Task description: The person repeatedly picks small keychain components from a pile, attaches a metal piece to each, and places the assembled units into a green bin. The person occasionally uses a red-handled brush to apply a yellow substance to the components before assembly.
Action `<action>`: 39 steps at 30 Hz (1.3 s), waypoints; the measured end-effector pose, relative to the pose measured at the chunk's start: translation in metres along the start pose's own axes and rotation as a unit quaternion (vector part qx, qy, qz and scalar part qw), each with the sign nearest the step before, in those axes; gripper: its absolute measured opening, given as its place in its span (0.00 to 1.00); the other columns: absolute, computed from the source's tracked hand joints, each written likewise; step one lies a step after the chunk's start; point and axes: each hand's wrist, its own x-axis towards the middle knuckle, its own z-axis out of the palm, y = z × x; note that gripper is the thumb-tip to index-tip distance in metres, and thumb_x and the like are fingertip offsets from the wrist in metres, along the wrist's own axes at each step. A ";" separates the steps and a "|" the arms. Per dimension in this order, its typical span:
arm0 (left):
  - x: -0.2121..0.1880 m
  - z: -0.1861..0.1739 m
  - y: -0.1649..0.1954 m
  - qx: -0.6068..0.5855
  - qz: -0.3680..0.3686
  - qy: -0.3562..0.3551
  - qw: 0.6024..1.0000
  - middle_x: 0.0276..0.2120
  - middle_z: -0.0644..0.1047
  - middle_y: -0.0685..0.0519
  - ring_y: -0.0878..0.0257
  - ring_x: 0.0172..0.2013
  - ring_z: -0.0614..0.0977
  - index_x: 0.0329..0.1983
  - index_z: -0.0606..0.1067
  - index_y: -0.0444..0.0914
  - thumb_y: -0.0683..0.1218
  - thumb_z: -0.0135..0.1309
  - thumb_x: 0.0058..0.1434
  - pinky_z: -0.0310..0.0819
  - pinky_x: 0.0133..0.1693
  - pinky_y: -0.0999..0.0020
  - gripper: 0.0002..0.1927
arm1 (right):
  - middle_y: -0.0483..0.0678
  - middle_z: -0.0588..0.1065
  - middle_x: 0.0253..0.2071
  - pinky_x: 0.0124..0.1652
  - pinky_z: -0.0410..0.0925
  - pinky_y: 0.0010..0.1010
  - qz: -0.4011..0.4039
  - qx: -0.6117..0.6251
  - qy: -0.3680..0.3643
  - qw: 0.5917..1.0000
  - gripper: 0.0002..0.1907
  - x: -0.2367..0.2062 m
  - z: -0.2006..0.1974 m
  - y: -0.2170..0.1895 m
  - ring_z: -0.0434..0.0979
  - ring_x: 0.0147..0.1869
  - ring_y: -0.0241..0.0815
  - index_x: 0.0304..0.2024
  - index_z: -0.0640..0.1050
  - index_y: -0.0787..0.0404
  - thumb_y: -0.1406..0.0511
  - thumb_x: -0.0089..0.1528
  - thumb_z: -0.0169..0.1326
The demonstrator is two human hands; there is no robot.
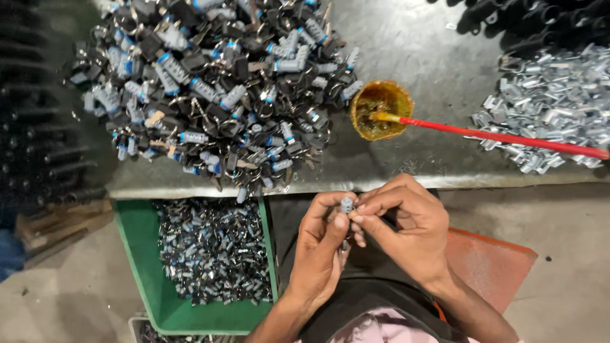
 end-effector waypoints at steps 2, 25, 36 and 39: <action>-0.002 -0.002 0.001 0.031 0.021 -0.004 0.999 0.46 0.76 0.52 0.67 0.42 0.76 0.58 0.71 0.33 0.45 0.56 0.72 0.73 0.46 0.68 0.16 | 0.50 0.75 0.42 0.45 0.73 0.23 0.000 0.004 -0.003 1.000 0.09 -0.001 0.002 -0.001 0.78 0.44 0.35 0.39 0.80 0.67 0.78 0.57 0.64; 0.064 0.017 0.023 0.023 0.012 -0.036 0.999 0.36 0.76 0.52 0.63 0.40 0.77 0.54 0.70 0.35 0.45 0.54 0.72 0.75 0.46 0.65 0.12 | 0.55 0.78 0.39 0.41 0.77 0.27 -0.083 -0.214 0.167 0.959 0.04 0.048 -0.065 -0.042 0.83 0.41 0.43 0.44 0.78 0.75 0.77 0.68 0.58; 0.056 0.004 0.016 -0.110 -0.029 -0.075 0.991 0.33 0.74 0.52 0.62 0.37 0.75 0.53 0.71 0.36 0.48 0.55 0.73 0.73 0.43 0.64 0.13 | 0.56 0.79 0.41 0.44 0.79 0.31 -0.048 -0.157 0.211 0.964 0.07 0.035 -0.065 -0.041 0.84 0.42 0.43 0.47 0.77 0.76 0.73 0.74 0.57; 0.015 -0.013 0.047 0.035 0.002 -0.137 0.990 0.35 0.75 0.52 0.63 0.36 0.75 0.57 0.73 0.36 0.49 0.58 0.70 0.70 0.39 0.66 0.17 | 0.53 0.81 0.40 0.42 0.76 0.33 0.021 -0.271 0.096 0.958 0.08 0.038 -0.081 -0.053 0.83 0.40 0.42 0.47 0.81 0.71 0.69 0.72 0.58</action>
